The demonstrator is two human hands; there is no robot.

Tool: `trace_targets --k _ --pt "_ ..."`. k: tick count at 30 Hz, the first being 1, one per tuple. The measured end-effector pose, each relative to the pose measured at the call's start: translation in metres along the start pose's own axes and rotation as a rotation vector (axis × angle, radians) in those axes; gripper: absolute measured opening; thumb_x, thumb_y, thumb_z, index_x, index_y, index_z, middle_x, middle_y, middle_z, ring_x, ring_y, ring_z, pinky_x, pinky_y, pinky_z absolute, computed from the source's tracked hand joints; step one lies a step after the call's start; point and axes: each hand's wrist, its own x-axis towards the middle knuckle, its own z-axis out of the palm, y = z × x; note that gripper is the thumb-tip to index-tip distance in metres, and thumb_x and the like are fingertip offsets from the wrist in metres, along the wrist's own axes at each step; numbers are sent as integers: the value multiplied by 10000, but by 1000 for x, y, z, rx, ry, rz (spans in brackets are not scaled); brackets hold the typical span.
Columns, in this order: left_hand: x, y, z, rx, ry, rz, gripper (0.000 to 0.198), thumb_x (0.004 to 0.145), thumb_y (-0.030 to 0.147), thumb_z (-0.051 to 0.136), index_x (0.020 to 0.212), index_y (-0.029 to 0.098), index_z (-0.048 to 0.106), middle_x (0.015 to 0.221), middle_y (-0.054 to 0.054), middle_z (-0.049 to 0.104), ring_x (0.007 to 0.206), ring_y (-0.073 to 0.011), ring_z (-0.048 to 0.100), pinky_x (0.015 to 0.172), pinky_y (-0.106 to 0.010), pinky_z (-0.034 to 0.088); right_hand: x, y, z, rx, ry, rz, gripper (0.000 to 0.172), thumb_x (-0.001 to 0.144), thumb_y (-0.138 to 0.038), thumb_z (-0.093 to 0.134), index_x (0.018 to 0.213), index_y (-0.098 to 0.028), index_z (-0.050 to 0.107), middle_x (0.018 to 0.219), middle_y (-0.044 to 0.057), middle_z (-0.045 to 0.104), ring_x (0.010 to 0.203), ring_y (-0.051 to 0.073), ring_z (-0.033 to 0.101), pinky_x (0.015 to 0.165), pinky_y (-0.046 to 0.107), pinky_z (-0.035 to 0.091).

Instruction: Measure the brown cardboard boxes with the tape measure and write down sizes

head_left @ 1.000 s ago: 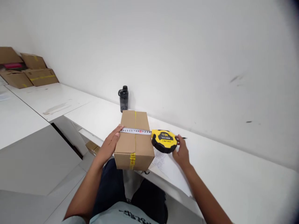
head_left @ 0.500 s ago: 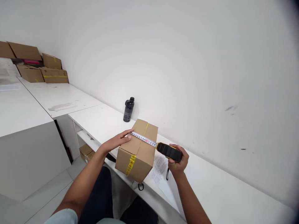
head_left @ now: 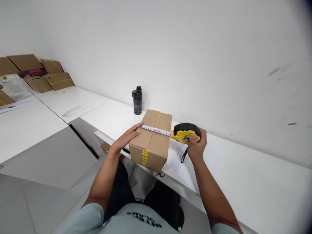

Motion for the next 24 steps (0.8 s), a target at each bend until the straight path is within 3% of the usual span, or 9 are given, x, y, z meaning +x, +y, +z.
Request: trace_targets --k 9,15,17,20,22,24 --pt "9 -4 -2 -33 -67 11 797 906 642 692 1581 233 578 1612 -85 576 1461 -368 545 1246 -480 420 3 -9 -4 -73 -10 -29 733 785 -880 559 1072 -207 605 979 79 658 913 246 658 859 444 588" --pt "22 8 -15 121 -111 12 679 881 626 762 1452 263 705 1510 -91 661 1421 -368 576 1252 -520 400 -13 -37 -6 -165 57 39 664 897 -841 475 1075 -213 597 996 76 645 936 230 666 859 434 603" --pt "30 17 -22 230 -110 57 673 835 594 826 1422 281 728 1547 -80 636 1473 -381 529 1293 -539 335 -30 -50 -7 -174 137 -33 675 883 -851 516 1085 -213 597 1020 80 634 950 234 669 884 437 603" --pt "40 30 -26 393 -113 140 859 724 564 919 1496 284 664 1651 -80 535 1601 -415 349 1340 -578 214 -61 -65 -8 -156 352 -156 740 839 -886 573 1141 -210 603 1088 108 620 1022 270 685 934 455 600" --pt "43 35 -25 507 -162 146 932 736 594 895 1560 278 595 1725 -78 432 1667 -401 193 1354 -586 155 -78 -70 -7 -151 495 -139 757 870 -892 517 1187 -210 601 1142 127 621 1084 296 688 970 479 595" --pt "43 34 -22 581 -250 96 874 831 646 788 1598 302 545 1777 -50 331 1693 -356 106 1363 -567 135 -84 -72 -6 -138 585 -50 756 922 -878 419 1229 -209 588 1187 135 631 1129 308 688 1006 510 586"
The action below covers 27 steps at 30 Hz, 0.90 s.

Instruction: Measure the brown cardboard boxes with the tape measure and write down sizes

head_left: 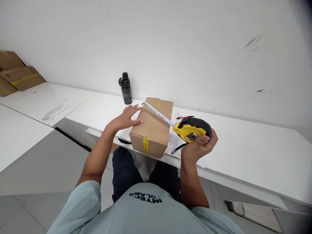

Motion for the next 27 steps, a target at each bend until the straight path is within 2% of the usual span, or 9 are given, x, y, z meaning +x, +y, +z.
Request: trace_targets --k 3,5,8,10,12,15,19,23,27 --pt "-2 -2 9 22 -90 -33 720 983 656 558 1625 335 504 1806 -3 246 1701 -298 93 1374 -529 138 9 0 5 9 55 78 776 884 -899 451 1214 -207 572 1216 137 640 1155 310 681 1035 516 575" --pt "-5 -3 16 60 -55 7 640 1054 582 413 1632 320 493 1792 8 286 1697 -263 129 1383 -512 129 22 0 12 12 56 67 800 790 -931 553 1152 -218 560 1175 120 640 1112 298 679 1000 494 588" --pt "-11 7 32 201 20 114 600 1095 461 300 1623 252 495 1740 -11 411 1692 -219 158 1394 -493 92 35 0 20 -45 -36 83 809 704 -917 654 1110 -226 543 1095 84 643 1020 274 672 922 468 599" --pt "-19 23 47 312 72 102 601 1100 450 305 1602 192 513 1743 -51 405 1699 -244 106 1387 -522 123 40 -1 21 -110 -110 116 816 684 -896 686 1118 -219 550 1071 79 656 1001 273 664 898 462 589" --pt "-28 44 62 402 131 17 593 1106 442 314 1584 166 530 1776 -78 323 1700 -292 86 1353 -559 227 45 -1 19 -154 -184 128 832 674 -905 676 1122 -215 556 1063 85 674 993 279 662 880 459 577" --pt "-39 76 81 520 179 -73 562 1120 405 299 1576 175 534 1744 -98 385 1652 -302 298 1341 -580 242 62 -5 12 -218 -364 91 893 621 -942 672 1136 -221 563 1040 86 700 954 289 667 858 474 560" --pt "-39 108 100 653 167 -58 632 1121 524 322 1529 114 577 1664 -212 484 1451 -321 596 1349 -565 195 94 -17 7 -297 -521 48 915 591 -941 703 1155 -234 564 990 73 710 890 286 669 819 474 550" --pt "-27 137 119 788 155 -19 816 1078 690 319 1395 25 669 1487 -308 631 1398 -400 622 1272 -573 299 103 -34 13 -325 -521 -50 868 669 -938 651 1177 -242 547 1049 89 711 920 287 680 810 455 555" --pt "-6 159 127 821 104 59 822 1082 699 286 1266 37 736 1187 -256 787 1181 -382 719 1234 -570 316 92 -40 20 -451 -573 -139 877 684 -941 622 1218 -248 562 1168 129 711 947 315 685 834 478 561"
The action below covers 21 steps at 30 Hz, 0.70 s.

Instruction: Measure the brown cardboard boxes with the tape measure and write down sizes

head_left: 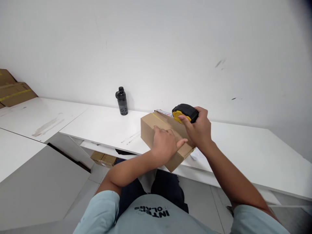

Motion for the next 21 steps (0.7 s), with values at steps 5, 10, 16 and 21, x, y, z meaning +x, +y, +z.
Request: trace_targets --k 5,10,16,21 --pt "42 -24 5 -143 68 128 587 1080 547 432 1335 93 703 1386 -214 709 1341 -387 607 1269 -601 261 -10 6 1 -46 -69 -19 839 743 -891 608 1259 -229 595 1211 150 721 1050 352 698 924 527 570" --pt "63 -52 27 -366 -23 121 536 1070 478 380 1452 169 593 1598 -141 562 1483 -324 498 1289 -553 298 -17 20 -10 -32 -34 11 899 755 -833 660 1405 -215 597 1362 167 699 1213 365 679 1065 563 537" --pt "66 -47 27 -348 -101 -40 729 1046 420 346 1662 32 326 1778 -216 269 1660 -355 234 1361 -553 142 -28 28 -13 32 20 39 874 726 -786 746 1394 -236 623 1405 145 686 1240 334 677 1097 528 541" --pt "70 -43 21 -287 -179 -76 770 1065 406 266 1694 -36 229 1796 -233 167 1686 -359 133 1376 -503 91 -40 37 -14 54 60 78 833 709 -745 795 1354 -239 645 1408 135 674 1256 329 668 1110 535 535"
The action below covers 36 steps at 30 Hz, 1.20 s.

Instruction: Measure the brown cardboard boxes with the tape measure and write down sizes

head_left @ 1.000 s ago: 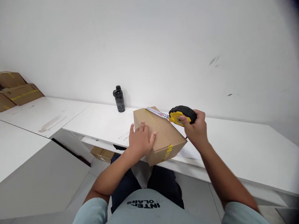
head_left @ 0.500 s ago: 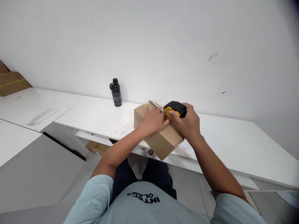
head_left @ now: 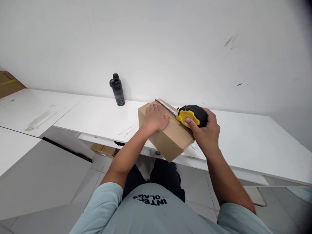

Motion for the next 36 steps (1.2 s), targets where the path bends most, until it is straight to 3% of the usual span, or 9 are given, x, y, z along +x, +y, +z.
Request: trace_targets --k 9,13,17,22,26,36 --pt "3 -1 1 -18 -7 4 766 1060 420 278 1693 -11 260 1798 -217 170 1686 -368 127 1375 -527 108 -16 10 -29 7 49 -21 768 719 -679 845 1332 -257 654 1343 103 695 1210 314 685 1085 555 561" --pt "3 -1 0 -16 -18 20 727 1071 417 272 1709 70 281 1807 -179 185 1687 -372 125 1372 -546 104 -19 15 -49 92 149 3 734 704 -665 857 1277 -241 680 1294 122 707 1188 338 689 1053 577 579" --pt "3 -1 -1 3 -23 27 710 1078 410 282 1731 132 252 1808 -160 203 1685 -377 131 1363 -571 106 -23 28 -64 107 269 -32 793 601 -656 907 1224 -206 711 1257 154 718 1167 353 695 1056 575 574" --pt "4 -4 1 -6 16 55 716 1080 413 289 1758 217 165 1806 -137 233 1681 -384 153 1351 -598 125 -27 34 -74 64 296 -42 804 553 -672 904 1204 -234 727 1249 135 731 1143 342 714 1018 560 598" --pt "3 -4 1 -4 2 68 679 1083 419 284 1747 291 225 1807 -106 244 1680 -397 146 1346 -613 121 -28 33 -84 65 323 -45 784 521 -665 922 1156 -240 746 1222 142 746 1119 355 723 992 572 604" --pt "1 -3 -3 -14 -16 66 670 1076 455 279 1707 247 360 1803 -103 256 1681 -399 135 1354 -610 99 -30 45 -93 16 319 -64 806 498 -701 913 1146 -261 721 1189 127 738 1090 356 723 983 583 598"
